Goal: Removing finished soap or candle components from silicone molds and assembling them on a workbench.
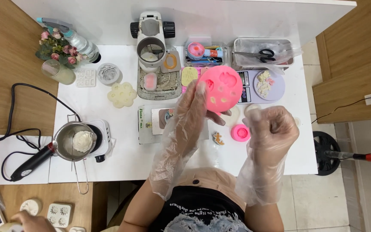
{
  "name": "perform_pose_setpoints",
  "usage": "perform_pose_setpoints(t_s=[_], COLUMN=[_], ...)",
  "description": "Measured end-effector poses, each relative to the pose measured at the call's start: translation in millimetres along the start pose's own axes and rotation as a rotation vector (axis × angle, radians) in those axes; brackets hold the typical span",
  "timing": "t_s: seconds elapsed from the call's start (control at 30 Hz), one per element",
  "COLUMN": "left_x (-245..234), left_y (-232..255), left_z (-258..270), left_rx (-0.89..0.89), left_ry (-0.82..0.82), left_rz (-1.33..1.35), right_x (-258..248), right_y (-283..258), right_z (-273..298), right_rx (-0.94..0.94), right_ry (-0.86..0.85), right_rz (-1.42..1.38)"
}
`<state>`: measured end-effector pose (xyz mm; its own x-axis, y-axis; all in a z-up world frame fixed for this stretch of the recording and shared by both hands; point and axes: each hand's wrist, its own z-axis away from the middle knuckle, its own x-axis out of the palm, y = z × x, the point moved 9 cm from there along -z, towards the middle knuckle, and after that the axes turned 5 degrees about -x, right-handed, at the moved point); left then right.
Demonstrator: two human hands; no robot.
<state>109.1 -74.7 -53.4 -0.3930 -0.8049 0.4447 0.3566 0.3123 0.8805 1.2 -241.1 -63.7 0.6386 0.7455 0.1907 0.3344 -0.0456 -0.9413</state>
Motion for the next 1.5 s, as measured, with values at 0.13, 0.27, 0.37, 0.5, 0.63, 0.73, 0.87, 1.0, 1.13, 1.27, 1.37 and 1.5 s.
perform_pose_setpoints(t_s=[0.13,0.27,0.37,0.5,0.63,0.73,0.87,1.0,1.13,1.27,1.37,1.5], left_x=[0.7,1.4,5.4,6.3,11.7,15.6,9.9,7.0,1.8,-0.6,-4.7,-9.2], left_y=[0.6,11.1,12.4,12.5,32.7,41.2,41.3,35.4,28.1,31.6,30.1,26.4], left_z=[-2.3,8.1,12.0,13.4,18.9,20.1,22.3,20.9,17.6,14.6,11.7,8.2], left_rx=[0.083,0.134,0.205,0.182,0.222,0.291,0.283,0.262,0.296,0.38,0.482,0.62], left_ry=[-0.028,0.014,-0.021,0.013,0.041,0.049,0.13,0.131,0.162,0.188,0.194,0.198], left_rz=[0.007,-0.069,-0.012,0.085,-0.061,-0.232,-0.296,-0.323,-0.344,-0.525,-0.577,-0.6], right_x=[28.9,51.2,57.7,82.2,96.6,98.0,88.0,82.9,79.3,74.9,74.3,73.8], right_y=[-31.3,-46.9,-70.5,-107.9,-112.0,-107.6,-93.3,-78.7,-61.0,-35.5,-20.5,1.6], right_z=[2.3,2.8,2.6,12.2,22.9,21.8,19.5,17.2,8.4,-3.2,-9.1,-12.5], right_rx=[-0.036,-0.136,-0.292,-0.721,-0.823,-0.708,-0.542,-0.385,-0.253,-0.114,-0.029,0.018], right_ry=[-0.084,-0.101,-0.051,-0.071,-0.135,-0.164,-0.171,-0.152,-0.129,-0.127,-0.117,-0.116], right_rz=[0.273,0.385,0.458,0.724,0.792,0.787,0.56,0.308,0.227,0.164,0.133,0.12])
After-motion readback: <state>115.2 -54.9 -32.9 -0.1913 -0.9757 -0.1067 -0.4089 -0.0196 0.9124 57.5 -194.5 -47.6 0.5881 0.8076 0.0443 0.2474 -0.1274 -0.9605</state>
